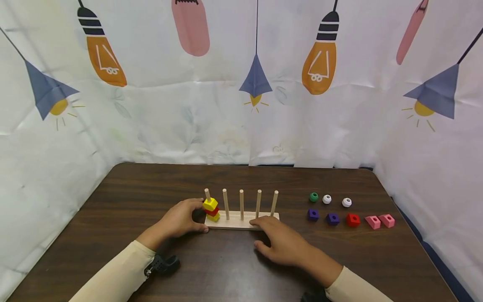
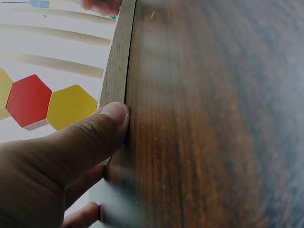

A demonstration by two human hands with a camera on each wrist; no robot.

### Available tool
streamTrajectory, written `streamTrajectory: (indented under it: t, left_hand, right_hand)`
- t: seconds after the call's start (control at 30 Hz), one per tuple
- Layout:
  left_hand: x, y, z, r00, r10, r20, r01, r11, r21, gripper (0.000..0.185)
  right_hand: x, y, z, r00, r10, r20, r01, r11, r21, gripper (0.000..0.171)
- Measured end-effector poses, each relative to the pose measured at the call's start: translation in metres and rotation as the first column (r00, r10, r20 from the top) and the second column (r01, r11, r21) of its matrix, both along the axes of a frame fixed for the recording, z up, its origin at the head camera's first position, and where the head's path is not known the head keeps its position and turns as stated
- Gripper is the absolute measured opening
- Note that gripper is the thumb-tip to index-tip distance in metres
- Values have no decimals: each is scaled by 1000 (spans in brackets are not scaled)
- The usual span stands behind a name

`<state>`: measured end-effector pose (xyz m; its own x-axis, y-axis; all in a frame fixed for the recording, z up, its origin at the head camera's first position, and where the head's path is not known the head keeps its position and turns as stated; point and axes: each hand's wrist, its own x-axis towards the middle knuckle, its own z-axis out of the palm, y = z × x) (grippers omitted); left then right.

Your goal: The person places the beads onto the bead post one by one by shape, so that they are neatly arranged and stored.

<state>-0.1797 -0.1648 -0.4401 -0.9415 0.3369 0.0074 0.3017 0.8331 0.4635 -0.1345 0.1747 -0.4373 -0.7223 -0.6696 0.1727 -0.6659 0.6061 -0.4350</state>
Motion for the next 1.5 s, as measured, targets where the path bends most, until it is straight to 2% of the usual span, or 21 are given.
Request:
streamTrajectory:
  t: [0.27, 0.43, 0.73, 0.83, 1.07, 1.37, 1.5]
  left_hand:
    - [0, -1, 1, 1000, 4, 12, -4, 1000, -4, 54]
    - [-1, -1, 1, 1000, 3, 12, -3, 1000, -5, 53]
    - [-1, 0, 2, 1000, -5, 11, 5, 1000, -14, 55]
    - [-1, 0, 2, 1000, 0, 15, 0, 1000, -10, 54]
    - [0, 0, 2, 1000, 0, 14, 0, 1000, -12, 55]
    - [1, -1, 1, 1000, 1, 16, -1, 1000, -14, 54]
    - [1, 0, 1, 1000, 4, 9, -4, 1000, -9, 54]
  right_hand:
    - [-4, 36, -3, 997, -24, -70, 23, 1000, -12, 45]
    - [-7, 55, -2, 996, -42, -85, 41, 999, -13, 46]
    - [-14, 90, -1, 966, -194, -171, 199, 980, 13, 49]
    - [-18, 102, 0, 954, -221, -204, 227, 974, 6, 49]
    - [-28, 128, -1, 930, -235, -283, 240, 971, -15, 48]
    - [-36, 139, -4, 933, -207, -293, 226, 974, 32, 41]
    - [-38, 139, -2, 939, -220, -263, 243, 968, 59, 36]
